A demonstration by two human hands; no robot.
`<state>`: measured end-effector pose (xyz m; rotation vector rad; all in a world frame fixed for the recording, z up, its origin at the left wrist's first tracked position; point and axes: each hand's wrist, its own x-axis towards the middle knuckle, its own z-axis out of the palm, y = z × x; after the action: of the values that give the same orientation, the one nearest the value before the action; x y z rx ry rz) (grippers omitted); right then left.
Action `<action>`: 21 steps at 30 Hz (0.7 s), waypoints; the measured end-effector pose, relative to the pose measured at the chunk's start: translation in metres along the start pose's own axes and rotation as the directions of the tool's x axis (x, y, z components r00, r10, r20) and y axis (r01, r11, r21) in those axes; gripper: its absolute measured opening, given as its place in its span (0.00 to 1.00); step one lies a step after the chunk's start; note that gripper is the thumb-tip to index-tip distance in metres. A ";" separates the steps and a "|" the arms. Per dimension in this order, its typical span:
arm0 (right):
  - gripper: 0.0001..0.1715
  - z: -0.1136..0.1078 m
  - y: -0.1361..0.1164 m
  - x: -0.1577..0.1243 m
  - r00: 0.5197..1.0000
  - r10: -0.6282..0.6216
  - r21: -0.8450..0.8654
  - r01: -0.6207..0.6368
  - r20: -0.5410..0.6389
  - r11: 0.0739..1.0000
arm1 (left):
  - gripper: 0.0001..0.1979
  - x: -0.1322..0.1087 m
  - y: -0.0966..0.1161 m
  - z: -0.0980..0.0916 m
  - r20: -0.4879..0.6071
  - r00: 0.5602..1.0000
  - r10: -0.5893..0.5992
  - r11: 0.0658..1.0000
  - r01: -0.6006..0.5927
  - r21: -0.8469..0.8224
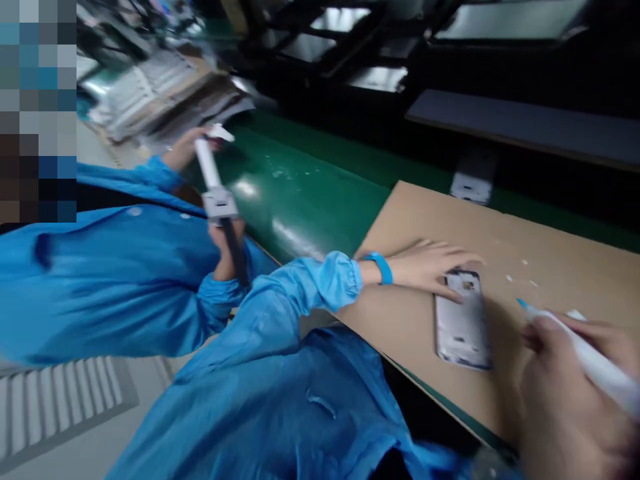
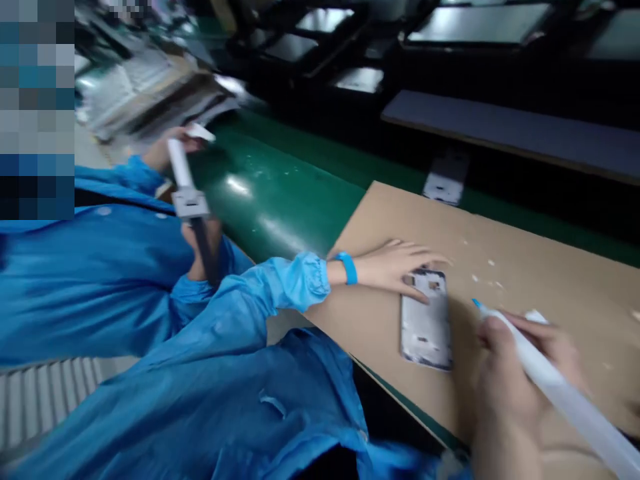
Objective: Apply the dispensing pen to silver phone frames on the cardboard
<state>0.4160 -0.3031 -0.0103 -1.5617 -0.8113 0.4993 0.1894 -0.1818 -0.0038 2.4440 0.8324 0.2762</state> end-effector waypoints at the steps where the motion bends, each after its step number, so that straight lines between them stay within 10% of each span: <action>1: 0.23 0.002 0.001 0.000 0.999 -0.040 0.043 0.039 0.029 0.998 | 0.39 0.001 0.000 0.002 0.023 1.000 0.017 0.998 -0.015 -0.062; 14: 0.27 0.019 0.009 -0.004 0.914 -0.108 0.021 0.109 0.390 0.994 | 0.27 -0.010 0.005 0.008 -0.089 0.993 -0.077 0.997 0.077 0.001; 21: 0.29 0.025 0.013 0.005 0.912 -0.150 -0.059 0.186 0.381 0.981 | 0.28 -0.010 0.004 0.010 -0.085 0.994 -0.067 0.997 0.069 0.020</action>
<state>0.4035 -0.2827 -0.0270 -1.4844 -1.2686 0.6515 0.1870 -0.1945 -0.0100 2.4339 0.9585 0.3480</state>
